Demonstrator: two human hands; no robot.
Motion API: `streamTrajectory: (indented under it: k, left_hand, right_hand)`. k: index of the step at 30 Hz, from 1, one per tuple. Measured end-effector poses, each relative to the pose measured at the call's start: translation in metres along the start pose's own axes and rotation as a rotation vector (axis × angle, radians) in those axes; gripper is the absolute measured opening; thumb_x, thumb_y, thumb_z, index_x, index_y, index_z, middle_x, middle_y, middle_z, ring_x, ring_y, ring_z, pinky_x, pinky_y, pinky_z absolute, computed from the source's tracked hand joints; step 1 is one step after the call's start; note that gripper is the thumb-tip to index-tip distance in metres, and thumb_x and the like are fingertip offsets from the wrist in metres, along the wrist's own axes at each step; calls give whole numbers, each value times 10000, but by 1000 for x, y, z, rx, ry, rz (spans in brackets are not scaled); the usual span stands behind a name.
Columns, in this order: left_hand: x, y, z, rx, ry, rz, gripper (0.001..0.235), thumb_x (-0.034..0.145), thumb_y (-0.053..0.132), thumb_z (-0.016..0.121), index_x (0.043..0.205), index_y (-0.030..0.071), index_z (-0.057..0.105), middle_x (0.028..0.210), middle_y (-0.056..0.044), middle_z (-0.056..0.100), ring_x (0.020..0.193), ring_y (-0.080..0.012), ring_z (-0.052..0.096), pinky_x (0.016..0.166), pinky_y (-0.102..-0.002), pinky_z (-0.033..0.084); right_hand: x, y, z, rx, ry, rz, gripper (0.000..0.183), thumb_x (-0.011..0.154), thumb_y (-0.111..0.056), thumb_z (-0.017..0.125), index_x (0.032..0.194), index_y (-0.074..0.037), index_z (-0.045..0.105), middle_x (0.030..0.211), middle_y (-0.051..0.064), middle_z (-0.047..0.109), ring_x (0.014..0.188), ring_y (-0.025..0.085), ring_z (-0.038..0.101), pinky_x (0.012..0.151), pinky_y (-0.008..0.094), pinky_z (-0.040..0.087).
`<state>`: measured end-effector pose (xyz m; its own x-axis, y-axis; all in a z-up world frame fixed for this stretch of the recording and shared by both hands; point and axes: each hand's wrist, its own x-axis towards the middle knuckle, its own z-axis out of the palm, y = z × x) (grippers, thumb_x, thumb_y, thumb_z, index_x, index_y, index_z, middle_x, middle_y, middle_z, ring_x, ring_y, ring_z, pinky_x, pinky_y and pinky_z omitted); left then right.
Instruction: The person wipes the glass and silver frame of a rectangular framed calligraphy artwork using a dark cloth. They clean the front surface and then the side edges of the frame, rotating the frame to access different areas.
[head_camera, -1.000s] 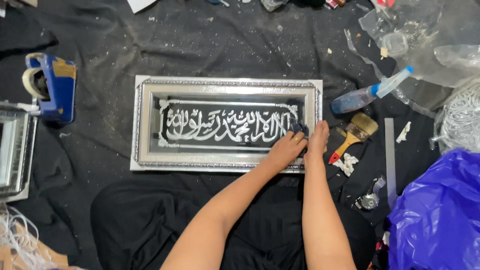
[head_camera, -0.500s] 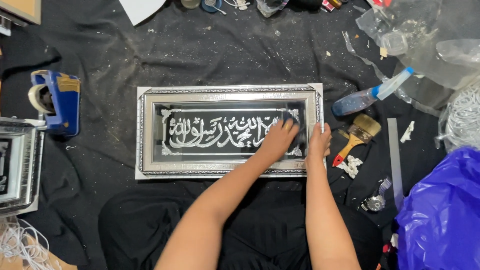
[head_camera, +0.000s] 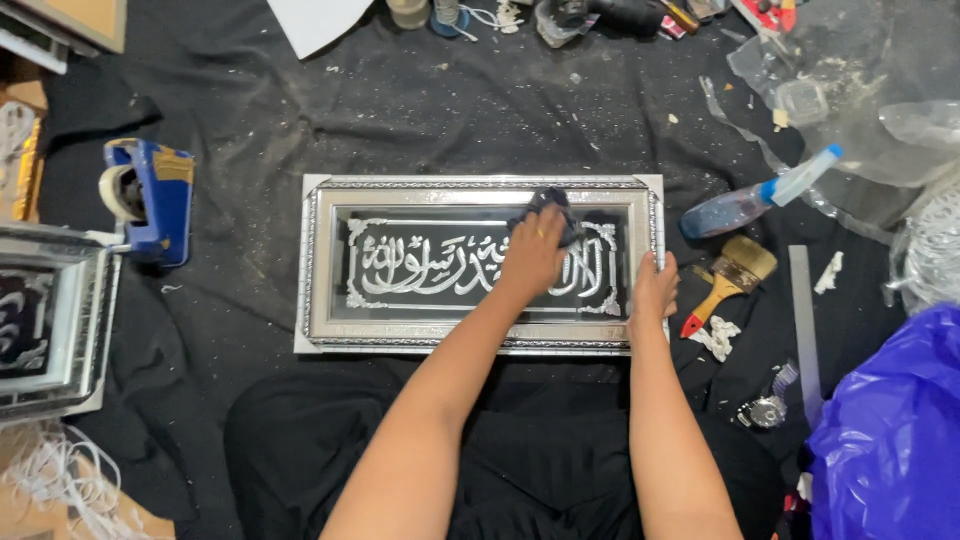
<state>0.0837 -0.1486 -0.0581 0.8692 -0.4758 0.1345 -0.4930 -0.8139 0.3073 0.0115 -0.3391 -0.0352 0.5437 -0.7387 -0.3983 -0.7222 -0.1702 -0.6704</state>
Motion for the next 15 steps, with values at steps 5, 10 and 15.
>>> streamTrajectory:
  k: [5,10,15]
  left_hand:
    - [-107,-14,-35,-31,-203,233,737,1000,578,450,1575,120,394,1578,-150,432,1446,-403,407,1203,-539,314]
    - [-142,-55,-40,-27,-208,305,749,1029,651,298,1535,119,450,1491,-154,535,1351,-378,522,1164,-525,356]
    - [-54,-85,-6,84,27,25,788,997,662,392,1549,101,439,1568,-161,470,1371,-387,515,1185,-544,355]
  right_hand:
    - [4,7,1,-33,1,-10,621,1075,-608,423,1571,-239,376,1524,120,434,1397,329,387,1154,486,134]
    - [-1,3,3,-47,18,-15,628,1065,-606,437,1564,-231,379,1505,123,443,1386,329,392,1154,490,132]
    - [-10,-3,-2,-76,3,-48,647,1080,-578,448,1592,-197,338,1534,156,405,1423,328,351,1174,491,109]
